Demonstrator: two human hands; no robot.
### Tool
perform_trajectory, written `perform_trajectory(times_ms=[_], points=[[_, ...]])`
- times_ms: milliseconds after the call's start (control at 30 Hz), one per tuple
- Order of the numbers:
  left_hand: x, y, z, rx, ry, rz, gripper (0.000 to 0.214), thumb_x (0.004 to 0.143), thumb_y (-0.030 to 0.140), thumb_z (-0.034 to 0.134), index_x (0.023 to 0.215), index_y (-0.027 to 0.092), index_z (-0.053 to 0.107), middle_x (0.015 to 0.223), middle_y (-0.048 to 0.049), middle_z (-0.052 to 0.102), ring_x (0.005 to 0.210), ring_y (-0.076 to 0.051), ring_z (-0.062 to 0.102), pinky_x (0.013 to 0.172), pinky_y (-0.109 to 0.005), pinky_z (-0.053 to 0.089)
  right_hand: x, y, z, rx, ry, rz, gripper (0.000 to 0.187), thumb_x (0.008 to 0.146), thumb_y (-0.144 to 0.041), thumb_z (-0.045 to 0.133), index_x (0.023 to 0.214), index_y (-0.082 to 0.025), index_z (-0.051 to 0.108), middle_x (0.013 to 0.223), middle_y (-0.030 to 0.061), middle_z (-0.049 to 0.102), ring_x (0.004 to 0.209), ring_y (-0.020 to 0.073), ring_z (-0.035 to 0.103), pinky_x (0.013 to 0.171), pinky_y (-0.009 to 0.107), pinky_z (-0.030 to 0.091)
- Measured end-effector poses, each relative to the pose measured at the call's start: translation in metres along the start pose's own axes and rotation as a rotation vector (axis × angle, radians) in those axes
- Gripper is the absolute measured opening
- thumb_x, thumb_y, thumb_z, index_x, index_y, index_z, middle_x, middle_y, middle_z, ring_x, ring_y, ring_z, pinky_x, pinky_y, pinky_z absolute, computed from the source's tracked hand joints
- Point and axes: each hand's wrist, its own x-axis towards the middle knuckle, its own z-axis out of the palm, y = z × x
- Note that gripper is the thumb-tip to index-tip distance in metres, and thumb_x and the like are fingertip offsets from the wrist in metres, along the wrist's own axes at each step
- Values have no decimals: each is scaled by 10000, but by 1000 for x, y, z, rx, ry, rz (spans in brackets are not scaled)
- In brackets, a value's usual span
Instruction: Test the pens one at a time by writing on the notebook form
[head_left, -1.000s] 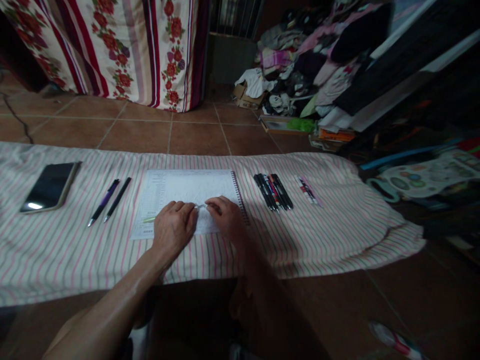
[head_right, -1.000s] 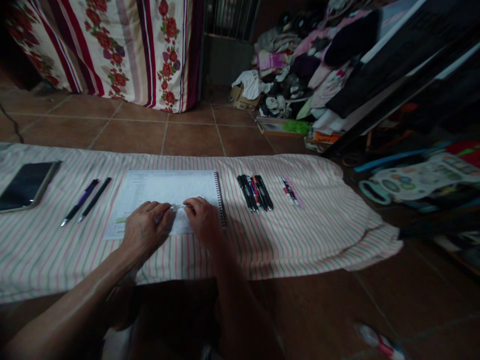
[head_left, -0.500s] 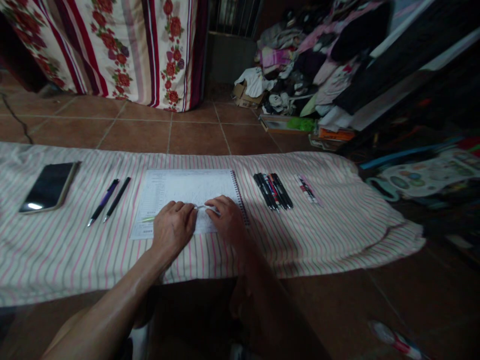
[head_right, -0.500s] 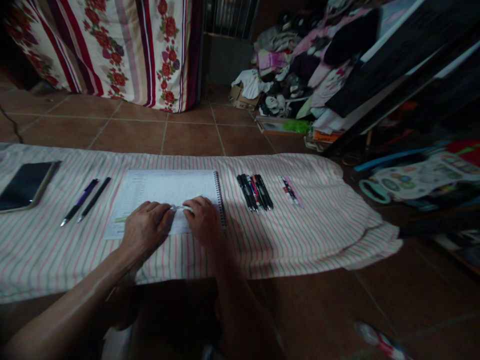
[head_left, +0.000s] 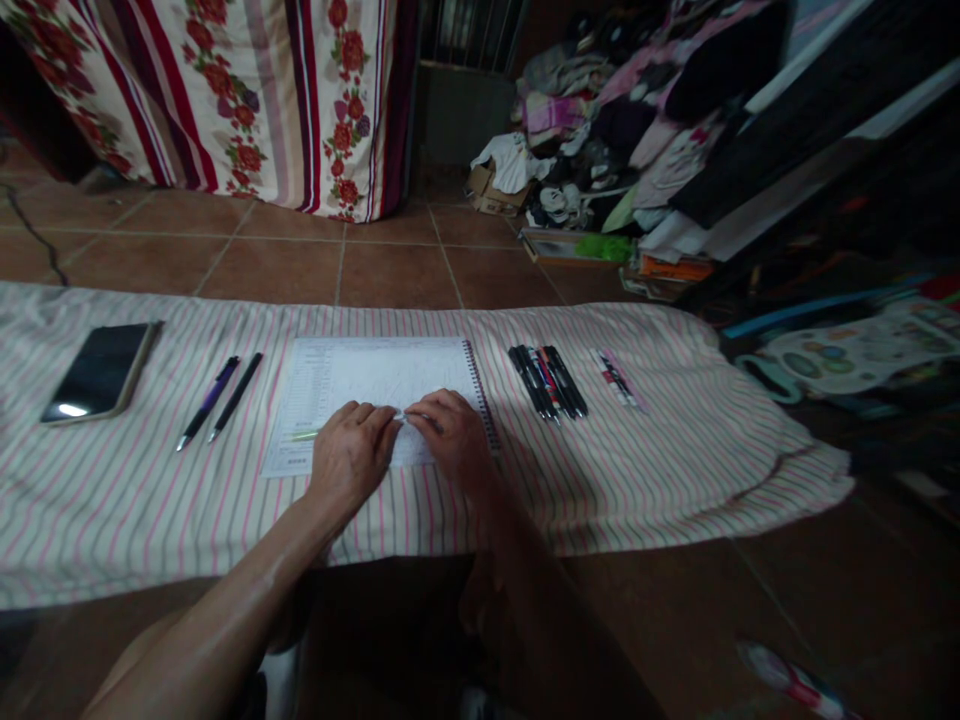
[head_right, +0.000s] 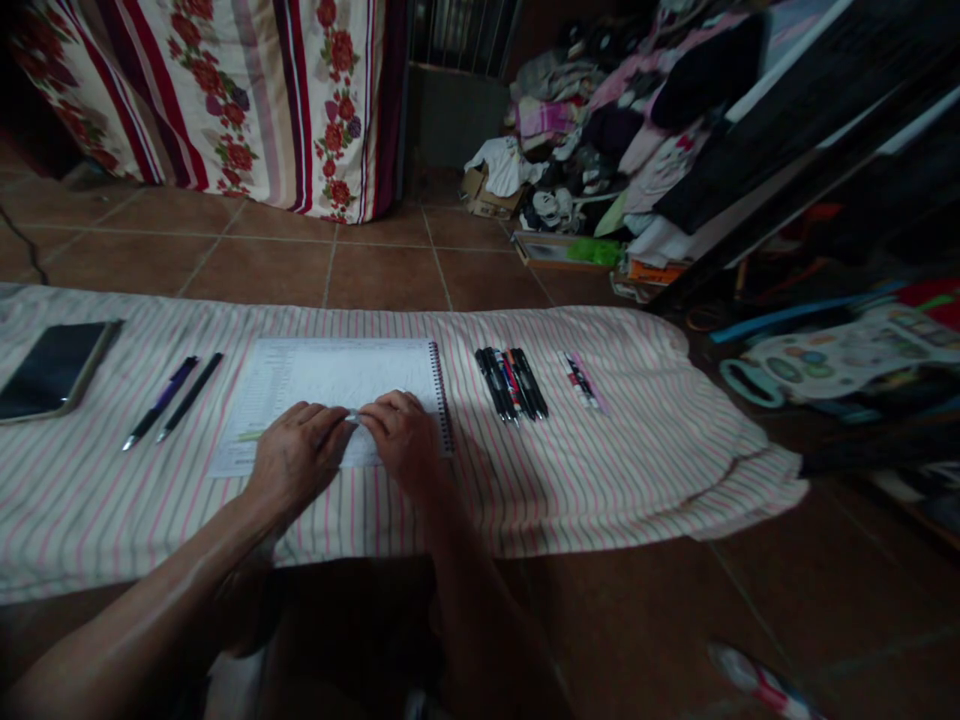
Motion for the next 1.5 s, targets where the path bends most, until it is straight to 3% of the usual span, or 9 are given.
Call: perform_trajectory(times_ms=[167,300,467,600,733,1133,1267,1400,1500], points=[[1,-11,2,-60,82,35,237,884,277,488,978,129,647,829,-81,653,804,-221,541,726,-353,478,1,11,-14,41,51,50,128,839,-226,581,824,-214,708,800,38,652,795,162,602,743,291,481],[3,-28,4,-40,219,50,184,864,194,503,950,145,659,929,-104,636,864,-232,519,738,-364,488,0,27,-33,135,117,143,124,819,-226,582,803,-217,705,797,41,657,755,157,617,653,268,486],[5,-43,-4,-31,372,52,164,833,153,542,920,197,674,1019,-104,623,958,-248,509,765,-390,477,-2,40,-47,182,179,240,128,793,-253,585,798,-209,704,812,48,677,778,169,630,675,280,494],[6,-38,-19,-68,541,78,140,811,196,608,927,227,680,943,-67,618,918,-224,536,819,-414,427,-4,41,-48,207,199,306,154,788,-281,576,818,-201,704,825,49,683,756,166,631,655,277,498],[1,-23,-33,-138,649,117,193,798,157,625,967,238,670,865,-36,600,830,-178,548,758,-351,436,-3,39,-44,198,209,313,162,786,-290,582,815,-189,705,820,57,686,761,170,632,670,282,498],[-14,-6,-41,-535,649,79,310,836,104,560,1096,269,594,1031,-20,589,996,-181,617,771,-339,581,1,35,-34,161,179,276,142,788,-282,584,788,-203,702,781,49,684,748,173,630,647,278,490],[-17,-6,-39,-529,635,67,306,854,126,540,1130,256,569,1085,-34,609,955,-167,629,756,-333,594,2,33,-31,173,182,276,138,785,-282,588,785,-202,701,787,52,689,747,173,633,652,279,492],[-16,-4,-38,-511,627,-37,248,888,205,503,1133,219,537,1055,-55,622,956,-182,639,747,-328,595,2,32,-29,183,173,261,140,789,-283,589,786,-198,699,794,52,689,763,176,635,661,280,494],[-14,-2,-35,-618,649,-57,237,895,209,490,1132,206,500,1056,-56,613,958,-181,648,739,-316,597,3,31,-28,181,171,262,146,794,-286,586,790,-194,699,800,52,687,757,172,634,649,275,490]])
